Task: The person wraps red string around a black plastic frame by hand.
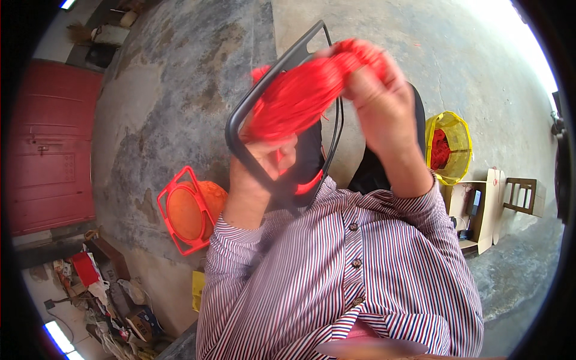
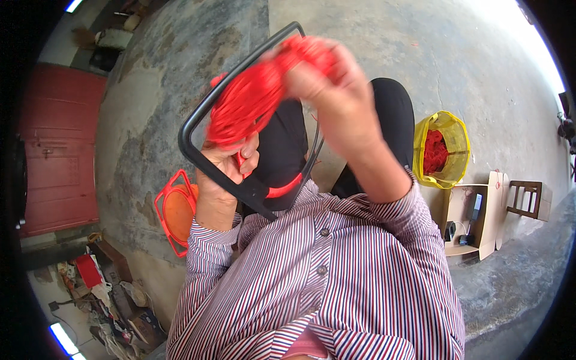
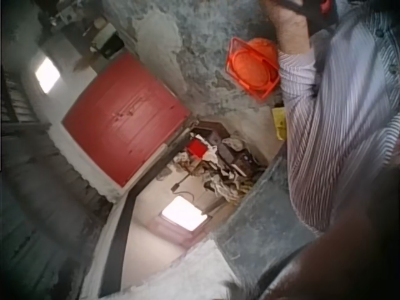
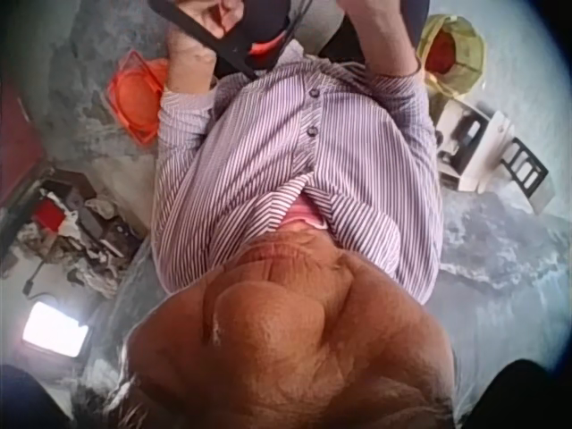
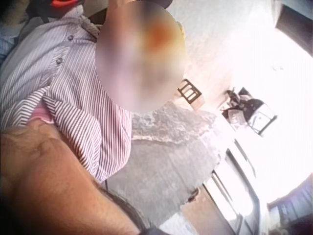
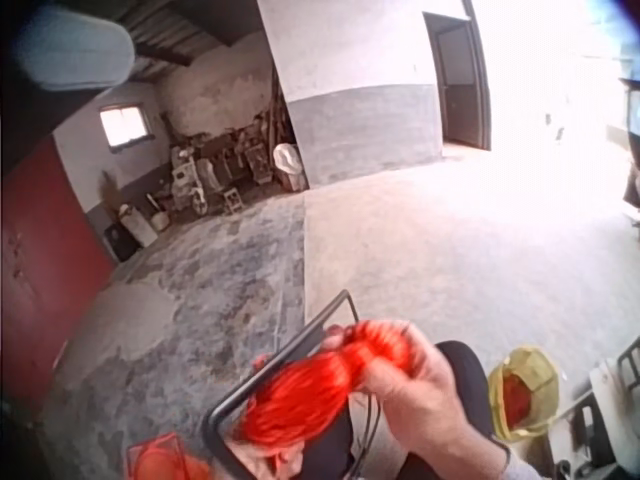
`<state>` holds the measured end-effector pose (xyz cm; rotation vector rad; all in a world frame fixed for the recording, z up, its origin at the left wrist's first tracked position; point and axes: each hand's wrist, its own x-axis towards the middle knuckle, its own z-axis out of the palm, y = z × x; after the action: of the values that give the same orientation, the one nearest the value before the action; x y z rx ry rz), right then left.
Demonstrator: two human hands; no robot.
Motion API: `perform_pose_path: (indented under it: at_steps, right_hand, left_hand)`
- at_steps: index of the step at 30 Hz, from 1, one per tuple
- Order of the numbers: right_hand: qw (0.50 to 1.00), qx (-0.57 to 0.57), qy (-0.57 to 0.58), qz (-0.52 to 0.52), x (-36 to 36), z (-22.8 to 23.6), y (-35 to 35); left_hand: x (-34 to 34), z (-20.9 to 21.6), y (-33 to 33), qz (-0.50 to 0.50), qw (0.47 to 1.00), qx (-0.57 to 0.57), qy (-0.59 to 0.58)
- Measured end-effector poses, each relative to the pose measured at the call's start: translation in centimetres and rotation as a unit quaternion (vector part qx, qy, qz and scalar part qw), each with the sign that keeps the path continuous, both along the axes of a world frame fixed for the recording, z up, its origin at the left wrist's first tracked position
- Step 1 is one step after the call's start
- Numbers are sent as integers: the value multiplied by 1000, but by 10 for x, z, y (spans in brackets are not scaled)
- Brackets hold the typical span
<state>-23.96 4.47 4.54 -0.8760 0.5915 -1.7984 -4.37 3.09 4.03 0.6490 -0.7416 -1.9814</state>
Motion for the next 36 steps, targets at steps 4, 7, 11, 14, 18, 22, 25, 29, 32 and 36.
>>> perform_pose_path:
  at_steps: [4,7,11,14,18,22,25,29,32,36]
  right_hand:
    - [994,5,-104,17,-40,-8,-1]
    - [961,76,267,16,-39,-28,13]
    - [925,102,345,119,-14,-67,14]
    - [954,152,181,182,2,-72,-3]
    - [968,186,53,160,7,-73,-39]
    - [948,155,-160,226,22,-48,-62]
    - [913,-117,25,390,14,-27,-58]
    - [922,-119,156,333,13,-13,-53]
    - [961,146,144,183,4,-17,-35]
    - [945,99,-42,309,1,-59,0]
  left_hand:
    - [13,-10,-4,-40,999,-22,20]
    - [24,-20,-9,-32,998,-44,30]
    - [22,-17,-9,-79,996,-9,47]
    - [24,-8,-11,-166,986,21,7]
    - [-9,0,2,-89,993,-70,-46]
    - [-14,-8,14,-163,982,13,100]
    - [-22,4,16,-199,965,92,142]
    - [-15,-1,15,-221,958,127,130]
    - [-13,13,20,32,972,232,-9]
    - [2,3,7,15,1000,27,-3]
